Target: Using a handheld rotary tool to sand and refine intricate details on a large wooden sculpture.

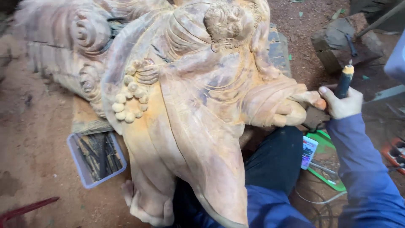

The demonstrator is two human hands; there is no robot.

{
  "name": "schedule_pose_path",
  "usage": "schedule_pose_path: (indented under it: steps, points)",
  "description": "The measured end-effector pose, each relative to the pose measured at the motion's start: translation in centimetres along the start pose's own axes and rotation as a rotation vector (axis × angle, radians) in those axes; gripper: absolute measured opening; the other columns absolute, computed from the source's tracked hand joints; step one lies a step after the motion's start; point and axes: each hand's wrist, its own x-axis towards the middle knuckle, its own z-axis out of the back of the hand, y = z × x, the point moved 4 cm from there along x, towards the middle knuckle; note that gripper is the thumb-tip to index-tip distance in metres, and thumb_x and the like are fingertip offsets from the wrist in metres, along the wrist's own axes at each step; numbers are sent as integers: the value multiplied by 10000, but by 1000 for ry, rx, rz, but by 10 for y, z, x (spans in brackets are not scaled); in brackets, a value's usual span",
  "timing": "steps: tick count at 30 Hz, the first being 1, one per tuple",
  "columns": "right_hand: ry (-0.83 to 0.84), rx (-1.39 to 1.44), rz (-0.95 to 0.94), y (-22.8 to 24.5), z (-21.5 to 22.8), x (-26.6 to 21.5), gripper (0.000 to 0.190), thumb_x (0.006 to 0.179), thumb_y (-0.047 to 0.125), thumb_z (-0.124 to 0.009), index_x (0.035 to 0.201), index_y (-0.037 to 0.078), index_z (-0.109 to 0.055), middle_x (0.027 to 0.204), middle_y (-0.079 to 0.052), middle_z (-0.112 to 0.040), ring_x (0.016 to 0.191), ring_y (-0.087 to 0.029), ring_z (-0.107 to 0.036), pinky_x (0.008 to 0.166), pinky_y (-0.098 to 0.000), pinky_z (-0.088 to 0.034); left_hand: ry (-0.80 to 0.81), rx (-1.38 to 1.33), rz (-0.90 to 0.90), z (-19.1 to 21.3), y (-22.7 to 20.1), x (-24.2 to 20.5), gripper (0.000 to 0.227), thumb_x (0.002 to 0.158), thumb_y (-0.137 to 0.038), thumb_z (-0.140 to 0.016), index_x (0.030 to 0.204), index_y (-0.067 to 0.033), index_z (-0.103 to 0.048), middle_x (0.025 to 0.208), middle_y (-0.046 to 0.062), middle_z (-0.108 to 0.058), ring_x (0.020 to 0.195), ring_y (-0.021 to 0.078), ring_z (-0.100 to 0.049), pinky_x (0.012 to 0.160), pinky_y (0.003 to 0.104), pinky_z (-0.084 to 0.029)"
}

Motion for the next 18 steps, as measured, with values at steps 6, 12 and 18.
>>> schedule_pose_path:
  steps: [6,12,18]
  points:
    - [204,-55,101,-19,6,18,131,1107,116,-773,1194,22,-742,1080,-111,-706,960,-140,-624,853,-302,-500,-219,103,48,-49,-11,53,638,741,-408,-602,1225,-7,-496,1528,373,-397,1491,452,-375,1247,552,-293]
    - [292,38,76,-50,2,24,134,1144,99,-771,1204,-1,-706,1083,-139,-686,934,-187,-634,811,-313,-512,-122,-53,216,-32,8,43,660,686,-333,-664,1270,-85,-479,1557,323,-388,1488,401,-377,1205,496,-302]
    - [324,30,35,-14,7,22,150,1101,118,-782,1186,6,-730,926,-91,-646,763,-126,-530,651,-279,-432,-153,-107,246,-36,12,41,705,609,-293,-667,1257,-89,-480,1530,326,-421,1452,405,-416,1189,475,-339]
